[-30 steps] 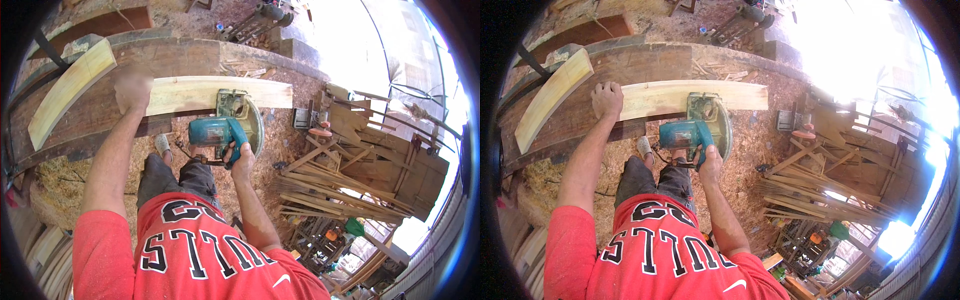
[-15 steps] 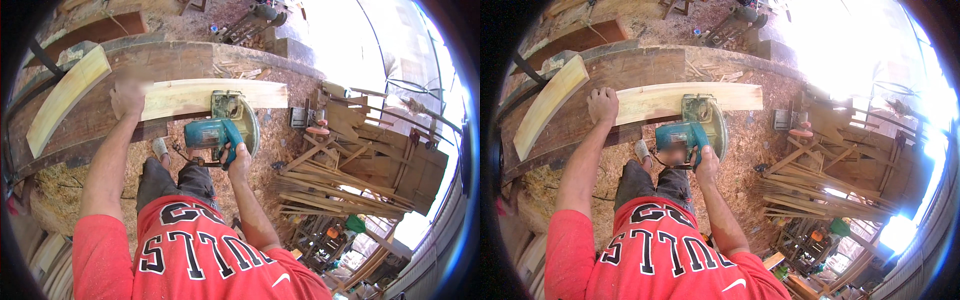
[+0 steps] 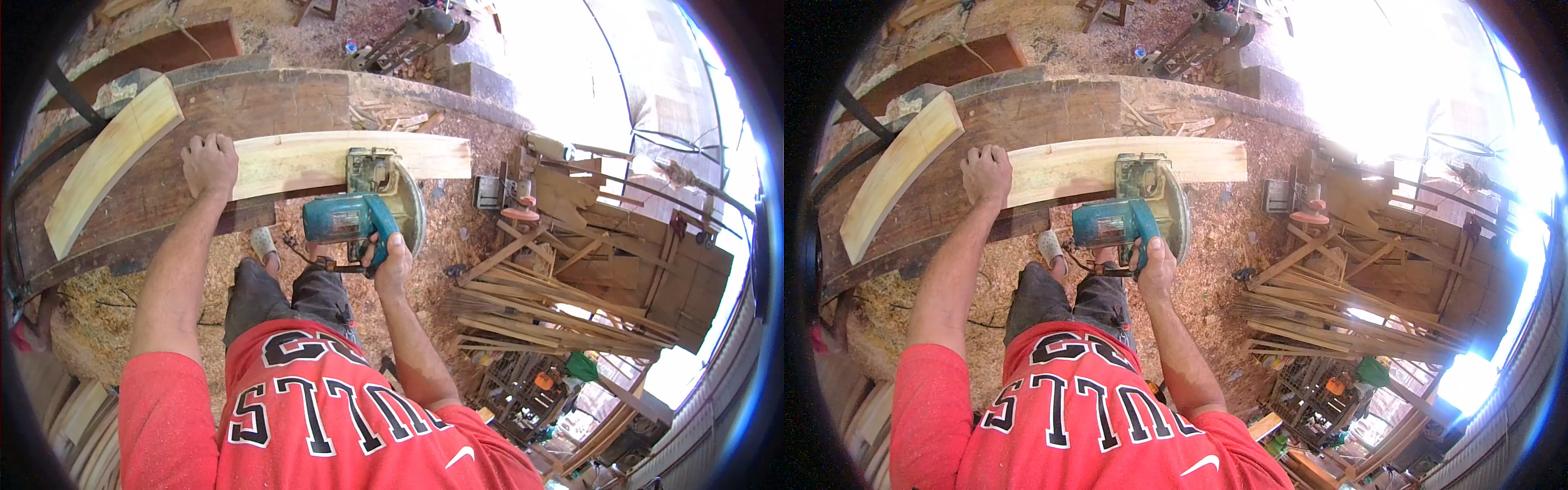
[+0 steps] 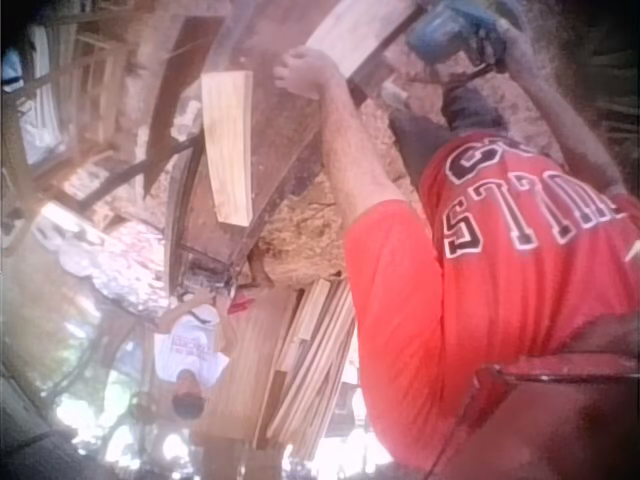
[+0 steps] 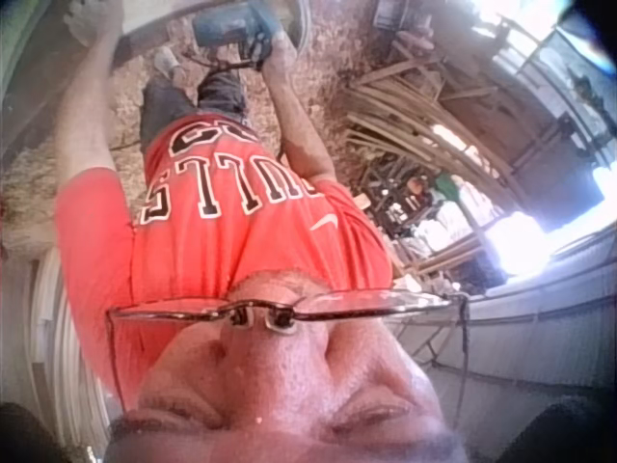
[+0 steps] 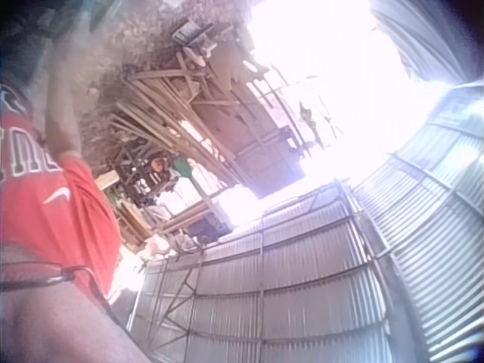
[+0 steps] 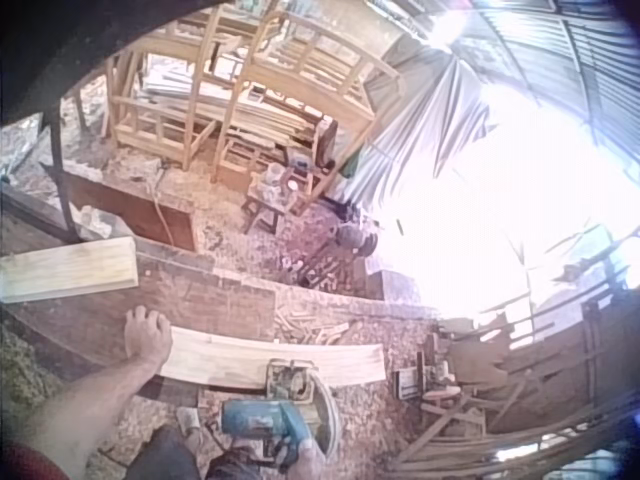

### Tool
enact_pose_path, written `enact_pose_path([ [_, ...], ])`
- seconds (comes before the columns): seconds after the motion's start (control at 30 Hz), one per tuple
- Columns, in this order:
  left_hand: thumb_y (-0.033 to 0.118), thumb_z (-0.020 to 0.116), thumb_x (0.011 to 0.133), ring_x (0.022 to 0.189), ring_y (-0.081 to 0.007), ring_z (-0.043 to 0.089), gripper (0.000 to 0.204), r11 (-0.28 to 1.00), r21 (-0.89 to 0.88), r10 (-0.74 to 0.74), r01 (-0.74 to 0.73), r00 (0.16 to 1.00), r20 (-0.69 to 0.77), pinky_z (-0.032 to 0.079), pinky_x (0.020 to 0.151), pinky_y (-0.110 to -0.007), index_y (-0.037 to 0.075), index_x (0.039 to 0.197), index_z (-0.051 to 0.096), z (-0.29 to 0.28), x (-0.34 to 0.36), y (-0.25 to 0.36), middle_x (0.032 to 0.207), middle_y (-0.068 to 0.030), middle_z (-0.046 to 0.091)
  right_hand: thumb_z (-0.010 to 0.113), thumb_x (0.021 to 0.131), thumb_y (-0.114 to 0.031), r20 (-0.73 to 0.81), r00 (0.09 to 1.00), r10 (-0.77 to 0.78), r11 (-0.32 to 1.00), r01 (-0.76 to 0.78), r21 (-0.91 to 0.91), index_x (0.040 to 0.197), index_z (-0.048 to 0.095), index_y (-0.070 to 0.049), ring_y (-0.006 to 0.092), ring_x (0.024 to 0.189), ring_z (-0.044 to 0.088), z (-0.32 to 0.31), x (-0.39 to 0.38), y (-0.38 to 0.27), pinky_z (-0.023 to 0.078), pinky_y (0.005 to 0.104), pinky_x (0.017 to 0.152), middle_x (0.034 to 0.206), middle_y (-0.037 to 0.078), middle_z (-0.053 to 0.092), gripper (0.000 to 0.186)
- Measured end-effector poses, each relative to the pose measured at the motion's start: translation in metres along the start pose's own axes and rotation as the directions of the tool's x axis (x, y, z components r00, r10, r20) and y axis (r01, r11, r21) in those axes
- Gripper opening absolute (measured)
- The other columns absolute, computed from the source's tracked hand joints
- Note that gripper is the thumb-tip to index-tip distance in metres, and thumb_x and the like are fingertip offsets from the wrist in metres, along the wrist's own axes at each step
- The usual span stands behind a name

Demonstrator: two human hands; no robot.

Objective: The person measures a wooden plank using a framing square and then cuts along the marked line with a circular saw.

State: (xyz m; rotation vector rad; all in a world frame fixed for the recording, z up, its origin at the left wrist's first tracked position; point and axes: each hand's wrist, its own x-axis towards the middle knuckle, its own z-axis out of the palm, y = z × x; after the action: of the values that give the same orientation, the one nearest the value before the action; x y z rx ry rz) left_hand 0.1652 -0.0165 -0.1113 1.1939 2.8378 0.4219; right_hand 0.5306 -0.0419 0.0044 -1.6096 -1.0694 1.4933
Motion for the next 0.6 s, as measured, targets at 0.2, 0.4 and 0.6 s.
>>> enact_pose_path([
  [0.2, 0.035, 0.043, 0.103, 0.103, -0.0397, 0.059, 0.043, 1.0, -0.014, -0.009, 0.009, 1.0, 0.023, 0.047, 0.095, -0.05, 0.007, 0.098, 0.075, -0.0049, 0.0007, 0.0022, 0.107, -0.0188, 0.068, 0.054, 0.099, -0.063, 0.002, 1.0, 0.013, 1.0, -0.013, 0.017, 0.1, 0.062, -0.002, 0.0176, 0.052, 0.056, 0.0007, 0.0024, -0.0009, 0.046, 0.0294, 0.051, 0.062, 0.008, 0.059, 0.062],
  [0.4, 0.035, 0.043, 0.103, 0.104, -0.0408, 0.059, 0.043, 0.999, -0.023, -0.031, 0.032, 0.999, 0.035, 0.048, 0.096, -0.051, 0.008, 0.1, 0.075, -0.0031, 0.0002, 0.0015, 0.111, -0.0195, 0.068, 0.054, 0.099, -0.063, 0.012, 1.0, 0.007, 1.0, -0.007, 0.005, 0.1, 0.063, -0.002, 0.0173, 0.052, 0.056, 0.0025, 0.0031, -0.0042, 0.045, 0.029, 0.051, 0.063, 0.008, 0.06, 0.062],
  [0.6, 0.035, 0.043, 0.103, 0.103, -0.0414, 0.06, 0.043, 0.999, -0.036, -0.036, 0.038, 0.999, 0.034, 0.049, 0.094, -0.052, 0.007, 0.1, 0.076, -0.0032, 0.0008, 0.002, 0.111, -0.0195, 0.068, 0.053, 0.1, -0.063, 0.015, 1.0, 0.0, 1.0, 0.0, -0.004, 0.1, 0.063, -0.002, 0.0174, 0.052, 0.057, 0.0028, 0.0055, -0.004, 0.045, 0.0287, 0.052, 0.063, 0.008, 0.06, 0.062],
])
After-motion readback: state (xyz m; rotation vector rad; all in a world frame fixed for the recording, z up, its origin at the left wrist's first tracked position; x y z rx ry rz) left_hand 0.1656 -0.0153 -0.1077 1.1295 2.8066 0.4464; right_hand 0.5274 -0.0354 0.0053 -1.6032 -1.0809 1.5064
